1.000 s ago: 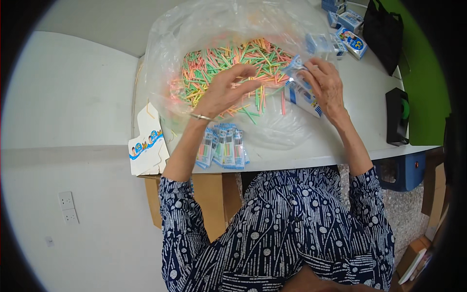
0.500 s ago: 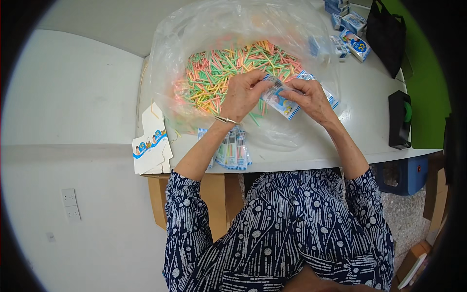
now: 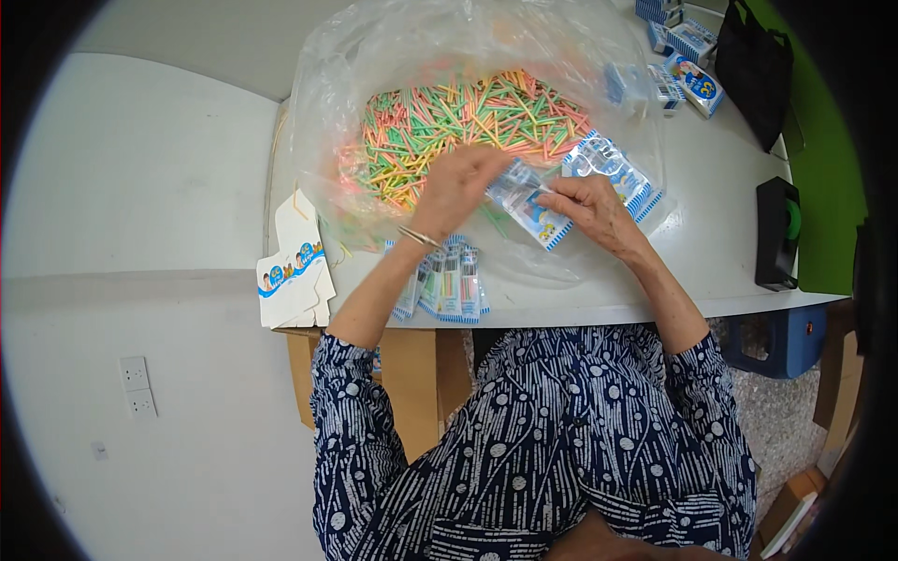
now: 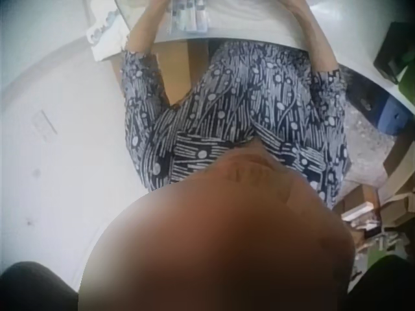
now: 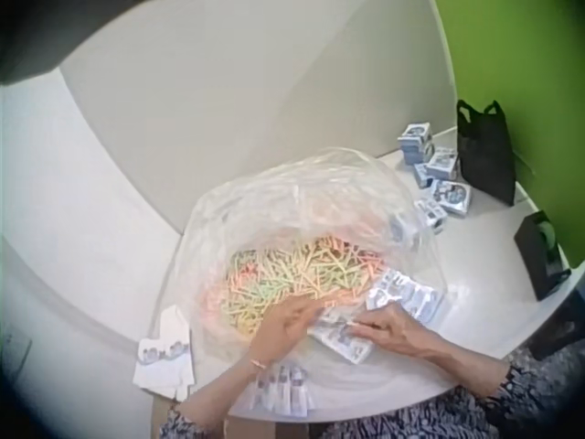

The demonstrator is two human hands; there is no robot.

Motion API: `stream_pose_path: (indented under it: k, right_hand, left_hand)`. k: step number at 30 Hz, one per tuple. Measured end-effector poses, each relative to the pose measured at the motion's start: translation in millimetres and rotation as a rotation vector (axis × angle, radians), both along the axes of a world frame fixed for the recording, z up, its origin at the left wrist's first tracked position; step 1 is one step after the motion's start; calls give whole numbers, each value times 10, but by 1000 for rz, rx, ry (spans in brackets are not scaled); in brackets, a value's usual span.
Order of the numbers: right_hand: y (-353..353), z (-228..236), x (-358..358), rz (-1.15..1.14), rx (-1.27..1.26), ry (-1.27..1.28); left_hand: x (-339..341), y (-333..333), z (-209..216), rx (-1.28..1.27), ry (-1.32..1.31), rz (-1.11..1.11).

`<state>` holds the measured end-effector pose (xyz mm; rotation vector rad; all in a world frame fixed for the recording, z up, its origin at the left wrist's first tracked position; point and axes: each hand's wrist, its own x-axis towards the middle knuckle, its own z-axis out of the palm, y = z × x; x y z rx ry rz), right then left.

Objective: Packing colorful plastic straws into small transparent plastic bags.

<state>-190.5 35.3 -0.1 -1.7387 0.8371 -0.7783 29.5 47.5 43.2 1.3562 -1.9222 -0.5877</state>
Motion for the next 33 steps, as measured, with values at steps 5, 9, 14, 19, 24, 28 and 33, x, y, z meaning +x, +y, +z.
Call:
stream_pose_path:
  k: [5,9,14,19,24,28,33]
  right_hand:
    - [133,-182,86,189,9,54]
    - [180,-301,139,281,-159,-7]
    - [188,-390,157,310,-329,119]
    - [209,-406,160,307,-364,148]
    - [216,-434,177,308,-449,126]
    - [211,-467,173,296,-465,121]
    - [223,-451,172,282,-483,175]
  left_hand:
    - [406,-330,57,-309,-506,-71]
    - [244,-290,-67,-302,-819,-248]
    - [142,-348,-184,-245,-906,-210]
    - [81,-373,-270,-237,-884,-126]
    - [268,-419,-301,-185,-966,-143]
    - [259,-348,-211,-194,-866,-127]
    - [145,-213,-234,-228,-824,-108]
